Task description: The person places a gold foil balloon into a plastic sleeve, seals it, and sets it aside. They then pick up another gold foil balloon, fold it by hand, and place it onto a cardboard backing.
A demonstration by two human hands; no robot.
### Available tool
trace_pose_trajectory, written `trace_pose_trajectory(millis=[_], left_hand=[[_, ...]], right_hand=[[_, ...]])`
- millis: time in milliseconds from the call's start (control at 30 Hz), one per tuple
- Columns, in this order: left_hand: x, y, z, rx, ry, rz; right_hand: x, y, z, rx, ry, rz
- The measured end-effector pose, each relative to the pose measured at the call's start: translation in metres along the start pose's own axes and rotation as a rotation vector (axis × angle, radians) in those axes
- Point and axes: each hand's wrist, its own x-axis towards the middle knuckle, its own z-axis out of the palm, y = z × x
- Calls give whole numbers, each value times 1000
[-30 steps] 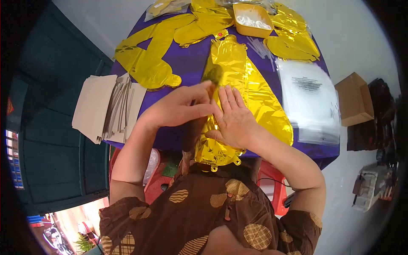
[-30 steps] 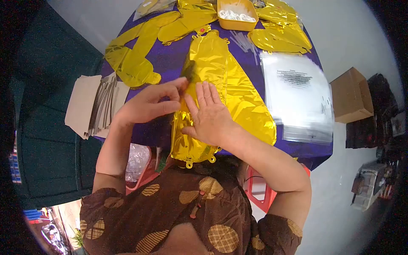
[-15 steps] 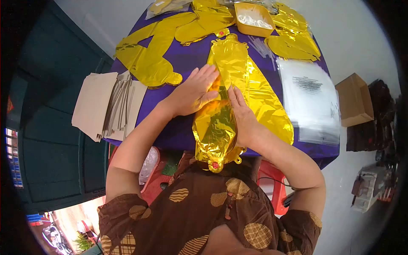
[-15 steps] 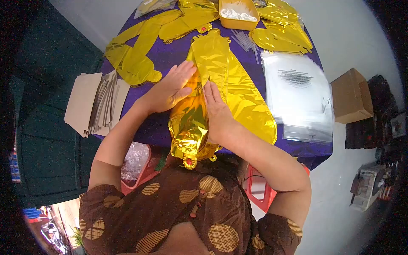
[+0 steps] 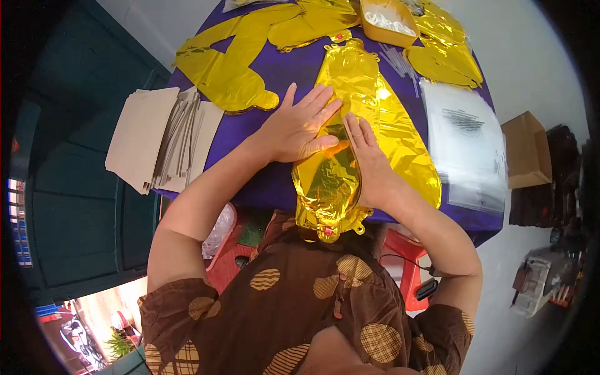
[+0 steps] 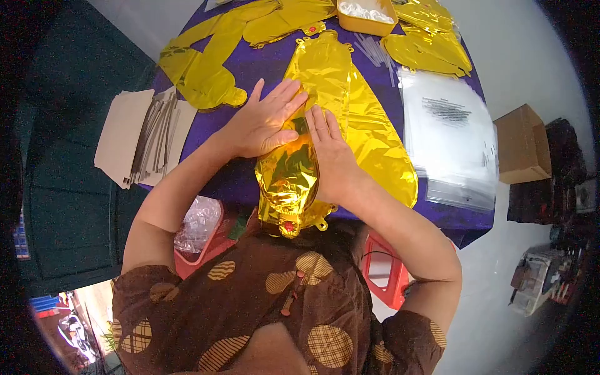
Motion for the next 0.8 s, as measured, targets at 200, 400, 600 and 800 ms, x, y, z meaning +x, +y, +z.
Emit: trace_pose_trajectory(millis=[200, 400, 600, 800], left_hand=[[-1, 0, 4, 11, 23, 3], [-1, 1, -1, 16, 15, 6], [-2, 3, -3, -19, 16, -8], [-3, 2, 0, -29, 110, 22]], right_hand=[[2, -2, -36, -335, -72, -103], [-43, 23, -81, -208, 147, 112], [-99, 13, -69, -496, 111, 486], [-120, 6, -49, -560, 110, 668]])
